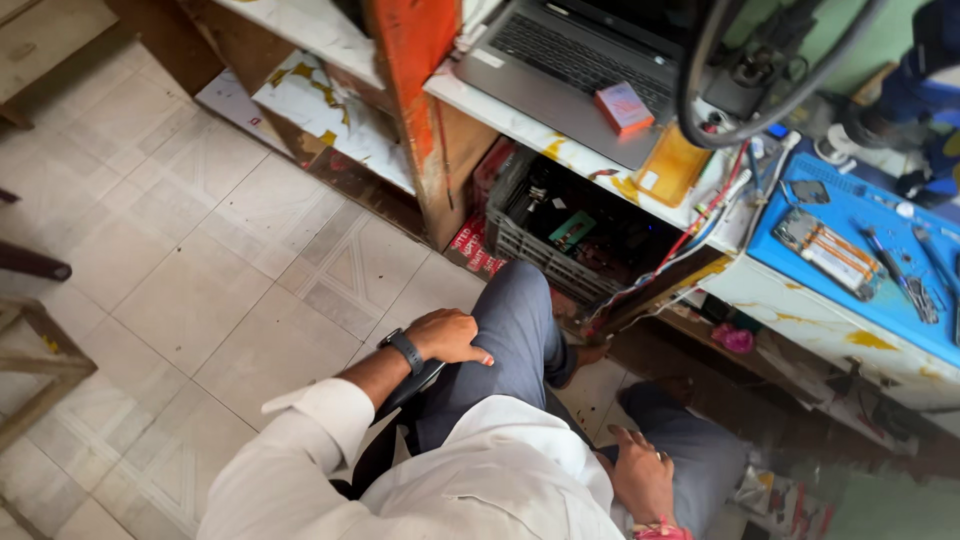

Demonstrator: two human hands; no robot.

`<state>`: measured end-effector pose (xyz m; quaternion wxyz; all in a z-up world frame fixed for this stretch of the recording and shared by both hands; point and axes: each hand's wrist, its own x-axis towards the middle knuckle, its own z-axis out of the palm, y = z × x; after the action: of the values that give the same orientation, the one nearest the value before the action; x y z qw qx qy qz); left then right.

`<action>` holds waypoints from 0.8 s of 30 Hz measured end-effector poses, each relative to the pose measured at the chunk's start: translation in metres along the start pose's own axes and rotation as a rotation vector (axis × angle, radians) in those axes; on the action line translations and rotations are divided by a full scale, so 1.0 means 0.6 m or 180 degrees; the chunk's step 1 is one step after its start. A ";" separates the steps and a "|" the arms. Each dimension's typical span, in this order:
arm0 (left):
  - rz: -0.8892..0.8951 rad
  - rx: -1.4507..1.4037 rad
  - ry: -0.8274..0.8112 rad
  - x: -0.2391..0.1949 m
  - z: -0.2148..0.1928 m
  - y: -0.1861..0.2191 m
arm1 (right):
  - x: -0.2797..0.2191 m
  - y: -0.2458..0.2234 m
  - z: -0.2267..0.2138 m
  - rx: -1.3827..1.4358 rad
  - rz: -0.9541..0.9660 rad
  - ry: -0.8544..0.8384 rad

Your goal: The person works on a disassembled smartphone, using a small brush to clean the internal components and battery area. They then connect a cable to the device and later hand the phone to another person at a counter.

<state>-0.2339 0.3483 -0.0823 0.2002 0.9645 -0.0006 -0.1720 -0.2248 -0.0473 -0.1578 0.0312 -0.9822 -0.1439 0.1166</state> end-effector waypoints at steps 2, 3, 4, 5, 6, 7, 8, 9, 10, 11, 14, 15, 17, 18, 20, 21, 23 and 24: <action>-0.0015 -0.0064 0.0133 -0.019 0.000 -0.020 | 0.012 -0.007 -0.024 0.0036 -0.0232 0.0025; -0.0026 -0.0112 0.0254 -0.031 0.000 -0.032 | 0.020 -0.011 -0.039 0.0038 -0.0337 0.0076; -0.0040 -0.0173 0.0327 -0.048 0.011 -0.040 | 0.018 -0.016 -0.049 0.0042 -0.0424 0.0078; -0.0067 -0.0178 0.0423 -0.064 0.021 -0.049 | 0.019 -0.023 -0.057 0.0011 -0.0525 0.0072; -0.0095 -0.0188 0.0523 -0.080 0.032 -0.055 | 0.023 -0.032 -0.068 -0.0025 -0.0627 0.0067; -0.0126 -0.0196 0.0623 -0.097 0.043 -0.061 | 0.025 -0.044 -0.078 -0.0061 -0.0730 0.0060; -0.0212 -0.0275 0.0742 -0.109 0.046 -0.068 | 0.030 -0.060 -0.090 -0.0082 -0.0867 0.0019; -0.0298 -0.0355 0.0861 -0.123 0.050 -0.074 | 0.033 -0.076 -0.103 -0.0105 -0.1004 -0.0025; -0.0382 -0.0429 0.0971 -0.138 0.053 -0.082 | 0.035 -0.094 -0.115 -0.0121 -0.1134 -0.0075; -0.0481 -0.0502 0.1005 -0.151 0.054 -0.091 | 0.043 -0.115 -0.128 -0.0110 -0.1343 0.0051; -0.0803 -0.0765 0.1067 -0.192 0.077 -0.095 | 0.067 -0.185 -0.161 0.0114 -0.1914 0.0433; -0.0912 -0.0882 0.1112 -0.204 0.082 -0.093 | 0.077 -0.209 -0.175 0.0284 -0.2066 0.0612; -0.1090 -0.0898 0.1200 -0.227 0.080 -0.098 | 0.097 -0.268 -0.195 0.0572 -0.2351 0.1126; -0.1179 -0.0820 0.1264 -0.241 0.077 -0.098 | 0.109 -0.301 -0.207 0.0663 -0.2514 0.1457; -0.1345 -0.0977 0.1672 -0.263 0.074 -0.091 | 0.132 -0.367 -0.235 0.0989 -0.2682 0.1871; -0.1532 -0.0993 0.1536 -0.274 0.075 -0.093 | 0.145 -0.401 -0.249 0.1226 -0.2694 0.1950; -0.1949 -0.1096 0.1328 -0.278 0.088 -0.096 | 0.175 -0.465 -0.288 0.1606 -0.2807 0.1995; -0.2167 -0.1171 0.1225 -0.275 0.098 -0.104 | 0.189 -0.499 -0.308 0.1762 -0.2881 0.1952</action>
<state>-0.4132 0.3943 -0.1023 0.2971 0.8725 0.3856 -0.0426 -0.1574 0.2670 0.0250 0.3716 -0.7679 -0.4957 -0.1631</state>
